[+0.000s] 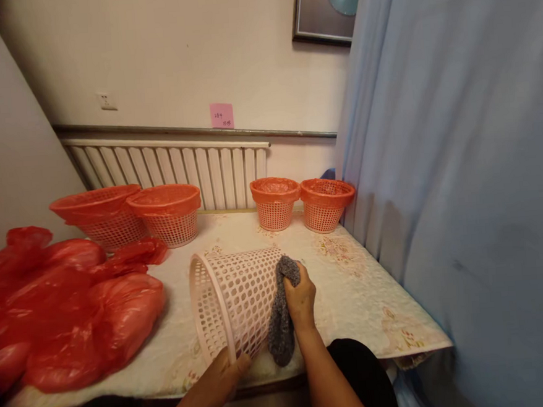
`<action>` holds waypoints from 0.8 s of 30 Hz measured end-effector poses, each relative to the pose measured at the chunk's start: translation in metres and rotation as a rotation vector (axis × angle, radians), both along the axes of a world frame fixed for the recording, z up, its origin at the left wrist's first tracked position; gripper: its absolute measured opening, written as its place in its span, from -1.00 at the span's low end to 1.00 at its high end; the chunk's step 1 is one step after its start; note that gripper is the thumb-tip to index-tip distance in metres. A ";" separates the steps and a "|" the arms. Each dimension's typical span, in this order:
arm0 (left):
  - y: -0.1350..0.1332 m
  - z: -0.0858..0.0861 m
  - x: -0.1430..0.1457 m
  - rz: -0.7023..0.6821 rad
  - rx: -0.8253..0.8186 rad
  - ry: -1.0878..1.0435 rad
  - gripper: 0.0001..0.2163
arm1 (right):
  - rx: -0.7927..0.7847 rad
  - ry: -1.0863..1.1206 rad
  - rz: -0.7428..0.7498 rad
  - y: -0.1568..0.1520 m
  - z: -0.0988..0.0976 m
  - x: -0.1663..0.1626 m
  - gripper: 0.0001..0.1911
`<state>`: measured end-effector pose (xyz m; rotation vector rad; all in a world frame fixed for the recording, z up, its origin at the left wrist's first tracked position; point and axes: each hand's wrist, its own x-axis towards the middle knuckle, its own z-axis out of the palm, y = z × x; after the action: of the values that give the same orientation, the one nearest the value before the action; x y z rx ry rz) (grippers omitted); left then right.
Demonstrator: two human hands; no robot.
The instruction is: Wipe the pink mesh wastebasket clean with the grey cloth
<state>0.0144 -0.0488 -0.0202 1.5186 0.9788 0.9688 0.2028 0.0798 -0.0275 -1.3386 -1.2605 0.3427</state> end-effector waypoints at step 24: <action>0.020 0.014 -0.002 0.085 -0.075 -0.283 -0.46 | 0.063 -0.020 0.005 -0.001 -0.025 -0.005 -0.46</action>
<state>0.0127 -0.0291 -0.0058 1.2455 0.8706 1.1597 0.1979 0.0791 -0.0528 -1.2878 -1.2813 0.2918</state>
